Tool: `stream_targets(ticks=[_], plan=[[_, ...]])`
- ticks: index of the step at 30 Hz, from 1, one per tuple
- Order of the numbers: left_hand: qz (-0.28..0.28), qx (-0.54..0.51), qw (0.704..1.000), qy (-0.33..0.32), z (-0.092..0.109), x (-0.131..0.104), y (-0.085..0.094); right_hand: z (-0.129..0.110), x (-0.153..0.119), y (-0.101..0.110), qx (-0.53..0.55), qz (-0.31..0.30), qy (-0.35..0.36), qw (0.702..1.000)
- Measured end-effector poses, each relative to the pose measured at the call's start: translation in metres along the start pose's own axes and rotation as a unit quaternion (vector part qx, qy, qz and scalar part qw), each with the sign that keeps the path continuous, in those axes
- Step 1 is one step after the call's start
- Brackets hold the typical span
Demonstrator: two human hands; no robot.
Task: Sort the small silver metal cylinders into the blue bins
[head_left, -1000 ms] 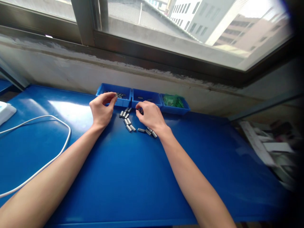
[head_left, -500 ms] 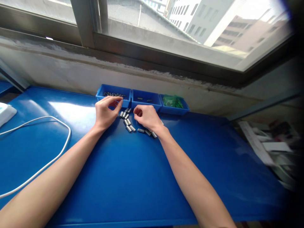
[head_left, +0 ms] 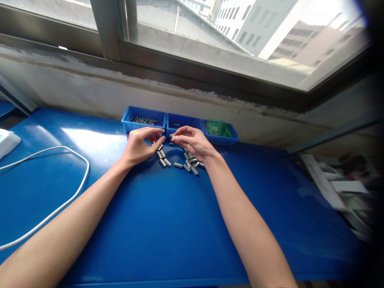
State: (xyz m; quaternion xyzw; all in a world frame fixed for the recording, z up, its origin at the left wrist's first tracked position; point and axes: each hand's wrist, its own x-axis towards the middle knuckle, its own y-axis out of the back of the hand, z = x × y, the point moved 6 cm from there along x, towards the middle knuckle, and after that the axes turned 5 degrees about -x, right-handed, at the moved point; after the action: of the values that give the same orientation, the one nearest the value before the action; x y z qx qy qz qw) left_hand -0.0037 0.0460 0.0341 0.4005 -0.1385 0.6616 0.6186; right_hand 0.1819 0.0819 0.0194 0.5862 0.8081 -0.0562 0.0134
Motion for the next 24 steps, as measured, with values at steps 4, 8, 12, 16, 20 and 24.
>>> stream_targets(ticks=[4, 8, 12, 16, 20, 24], plan=[[-0.014, -0.004, 1.0, -0.001, 0.001, 0.0, -0.001, 0.005, 0.002, 0.002, 0.013, -0.008, -0.013, 1.0], [-0.04, -0.005, 0.999, -0.01, 0.0, -0.001, -0.004, 0.006, 0.002, 0.001, 0.0, -0.006, -0.016, 1.0], [-0.063, -0.005, 0.998, -0.026, -0.001, -0.003, -0.006, 0.006, 0.001, -0.005, -0.024, -0.006, -0.025, 0.999], [-0.075, -0.022, 0.996, -0.04, -0.002, -0.004, -0.008, 0.008, 0.002, -0.008, -0.029, -0.01, -0.025, 0.999], [-0.084, -0.014, 0.996, -0.025, -0.004, -0.003, -0.01, 0.009, 0.002, -0.008, -0.032, -0.011, -0.023, 0.999], [-0.071, 0.003, 0.997, -0.016, -0.005, -0.002, -0.008, 0.008, 0.001, -0.009, -0.034, -0.016, -0.027, 0.999]])
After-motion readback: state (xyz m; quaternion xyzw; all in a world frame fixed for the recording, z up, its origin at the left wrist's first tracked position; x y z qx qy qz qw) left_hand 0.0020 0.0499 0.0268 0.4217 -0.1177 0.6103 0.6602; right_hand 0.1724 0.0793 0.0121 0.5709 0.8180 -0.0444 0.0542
